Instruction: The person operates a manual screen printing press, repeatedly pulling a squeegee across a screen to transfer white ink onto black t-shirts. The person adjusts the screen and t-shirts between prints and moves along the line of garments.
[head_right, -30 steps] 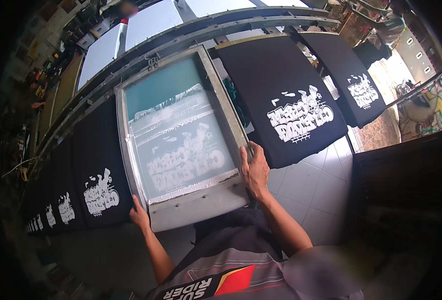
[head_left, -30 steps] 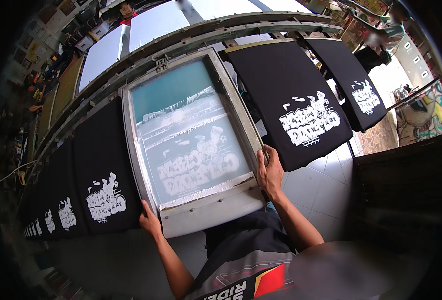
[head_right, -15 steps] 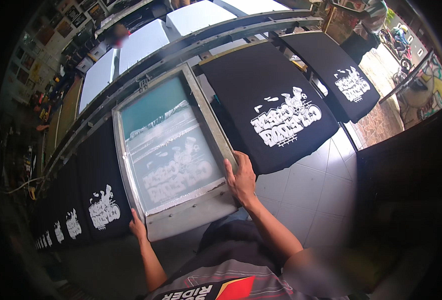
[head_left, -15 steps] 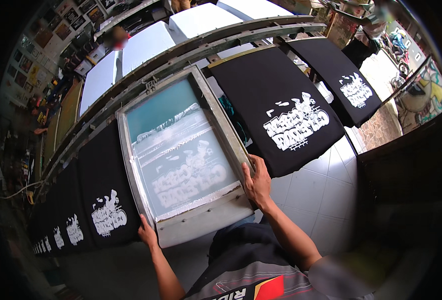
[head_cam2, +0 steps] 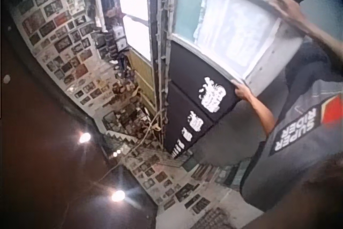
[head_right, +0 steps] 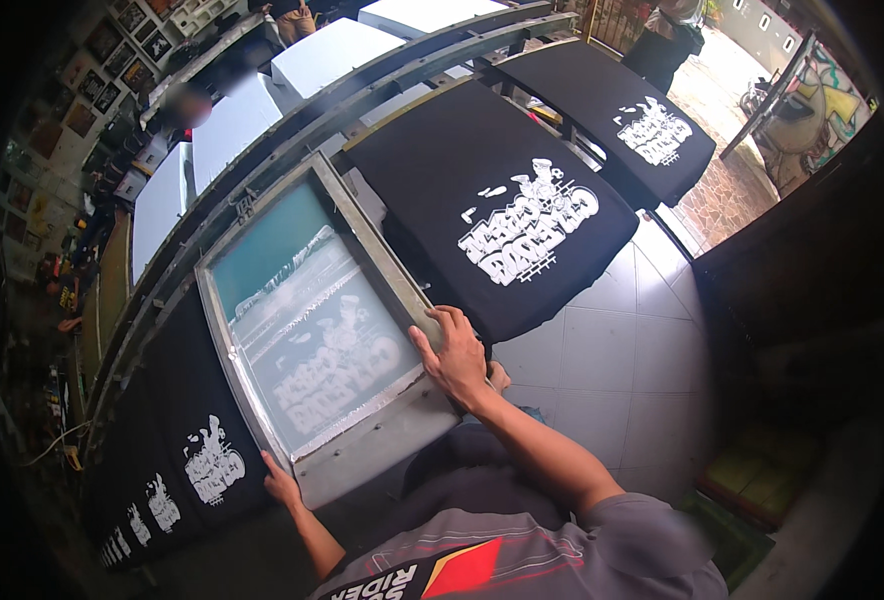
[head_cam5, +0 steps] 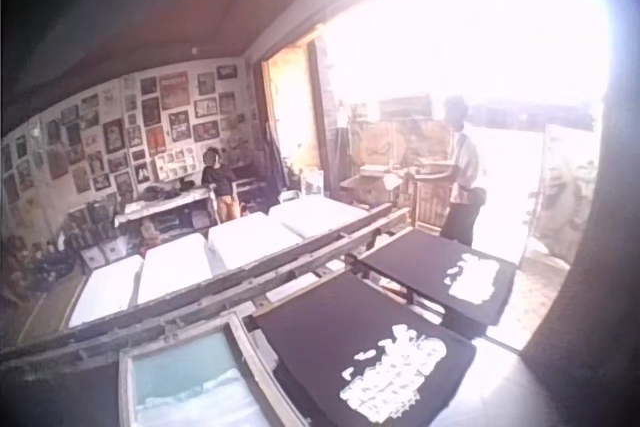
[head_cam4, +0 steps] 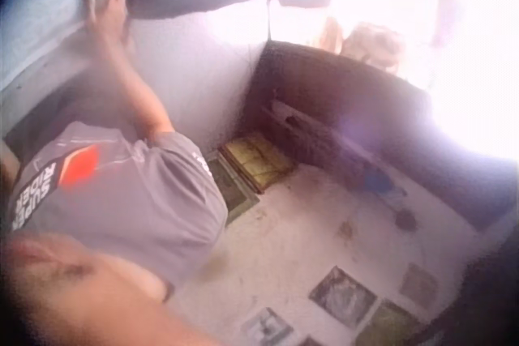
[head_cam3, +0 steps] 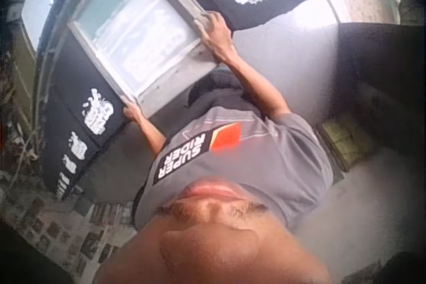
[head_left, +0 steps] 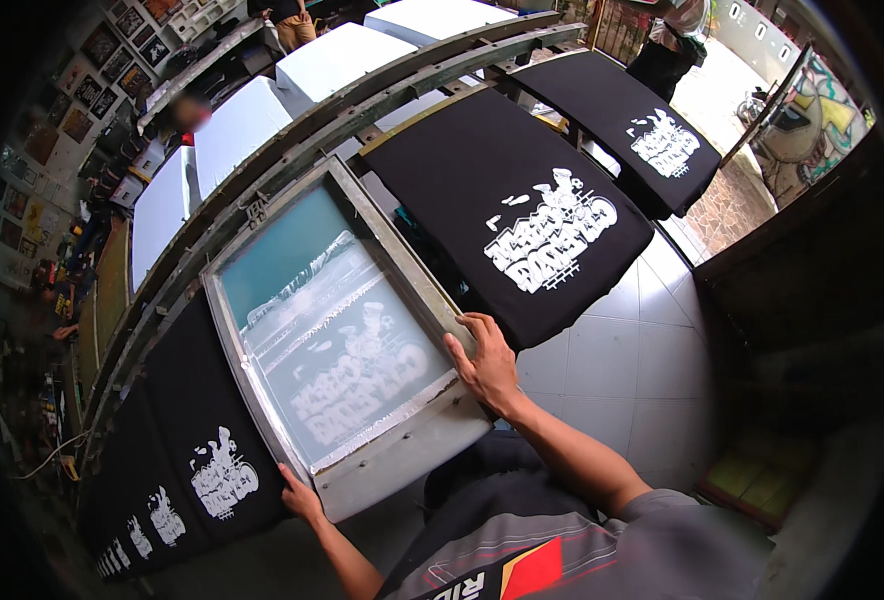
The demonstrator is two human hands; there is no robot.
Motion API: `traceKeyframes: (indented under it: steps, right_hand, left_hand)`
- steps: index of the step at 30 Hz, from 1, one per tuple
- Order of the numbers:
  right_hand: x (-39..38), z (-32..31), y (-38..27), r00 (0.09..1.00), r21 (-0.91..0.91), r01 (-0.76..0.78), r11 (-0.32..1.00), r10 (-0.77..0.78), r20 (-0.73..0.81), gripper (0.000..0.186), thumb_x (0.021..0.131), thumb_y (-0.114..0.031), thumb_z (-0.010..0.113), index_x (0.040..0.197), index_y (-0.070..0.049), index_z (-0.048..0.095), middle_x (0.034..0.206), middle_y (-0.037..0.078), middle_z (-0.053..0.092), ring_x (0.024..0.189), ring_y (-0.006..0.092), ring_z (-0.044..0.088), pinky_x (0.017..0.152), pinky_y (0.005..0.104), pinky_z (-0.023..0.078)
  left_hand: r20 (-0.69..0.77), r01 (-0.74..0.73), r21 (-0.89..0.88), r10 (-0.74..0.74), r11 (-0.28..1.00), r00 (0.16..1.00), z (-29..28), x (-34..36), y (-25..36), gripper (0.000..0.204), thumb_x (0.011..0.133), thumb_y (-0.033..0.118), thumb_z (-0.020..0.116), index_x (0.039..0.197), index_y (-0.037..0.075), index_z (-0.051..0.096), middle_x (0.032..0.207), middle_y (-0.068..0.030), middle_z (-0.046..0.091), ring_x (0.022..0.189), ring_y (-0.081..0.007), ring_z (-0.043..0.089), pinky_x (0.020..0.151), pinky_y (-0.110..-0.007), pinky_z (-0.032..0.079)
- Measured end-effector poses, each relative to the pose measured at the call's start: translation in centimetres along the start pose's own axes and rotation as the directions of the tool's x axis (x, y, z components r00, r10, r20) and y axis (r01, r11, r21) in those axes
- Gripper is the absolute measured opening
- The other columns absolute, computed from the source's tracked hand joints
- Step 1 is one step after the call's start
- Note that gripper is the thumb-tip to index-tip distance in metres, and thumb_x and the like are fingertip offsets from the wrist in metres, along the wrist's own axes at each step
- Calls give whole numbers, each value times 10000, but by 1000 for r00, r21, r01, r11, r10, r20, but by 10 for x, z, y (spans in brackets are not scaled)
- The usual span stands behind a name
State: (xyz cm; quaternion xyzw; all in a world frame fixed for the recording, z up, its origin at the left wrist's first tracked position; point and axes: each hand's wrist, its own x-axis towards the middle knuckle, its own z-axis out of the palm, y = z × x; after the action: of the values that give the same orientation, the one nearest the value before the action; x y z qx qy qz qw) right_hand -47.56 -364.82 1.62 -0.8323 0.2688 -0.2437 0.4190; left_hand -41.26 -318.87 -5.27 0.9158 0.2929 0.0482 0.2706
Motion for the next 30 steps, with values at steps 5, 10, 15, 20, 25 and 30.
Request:
traceKeyframes:
  steps: [5,10,15,20,25,30]
  right_hand:
    - [-3,7,13,999,-6,-38,999,38,8,651,1028,-434,705,1507,-13,573,1349,177,661,1178,395,689,961,481,582]
    - [0,1,-2,992,-53,-104,993,108,64,630,1028,-456,706,1487,-35,612,1369,157,653,1175,369,710,973,456,581]
    - [-1,2,-1,990,-62,-104,993,109,83,616,1025,-469,707,1468,-47,638,1389,155,645,1158,376,716,962,460,587]
    - [-1,2,0,993,-63,-88,994,92,71,608,1031,-470,699,1465,-49,637,1382,160,645,1153,382,714,953,459,590]
    - [-1,2,-1,994,-82,-74,994,80,73,625,1025,-468,704,1465,-32,623,1365,159,643,1131,380,714,921,465,596]
    - [-2,4,-2,995,-79,-76,994,81,64,617,1029,-469,701,1459,-32,631,1377,163,648,1153,385,708,953,463,588]
  left_hand:
    - [-51,-37,-32,36,999,998,7,3,-12,1018,1017,796,467,1018,-180,756,972,-410,726,955,-549,702,891,-575,511]
    - [-16,-28,-76,27,997,1000,3,4,-8,1097,951,875,494,998,-190,752,974,-391,738,958,-529,698,924,-570,503]
    - [23,8,-53,-7,999,1000,-1,4,-7,1105,952,877,486,1018,-196,745,1005,-410,727,992,-543,686,938,-574,489]
    - [-47,-25,-44,23,999,999,1,-1,-3,1097,963,866,476,979,-196,747,968,-416,721,979,-553,695,922,-580,499]
    - [-42,-36,37,38,999,998,-1,-1,-1,1025,1008,810,467,976,-170,762,952,-393,734,932,-543,706,884,-577,517]
    - [-21,-8,21,8,1000,1000,-4,-3,2,1082,969,858,472,1010,-186,754,1009,-416,724,1019,-557,695,931,-584,503]
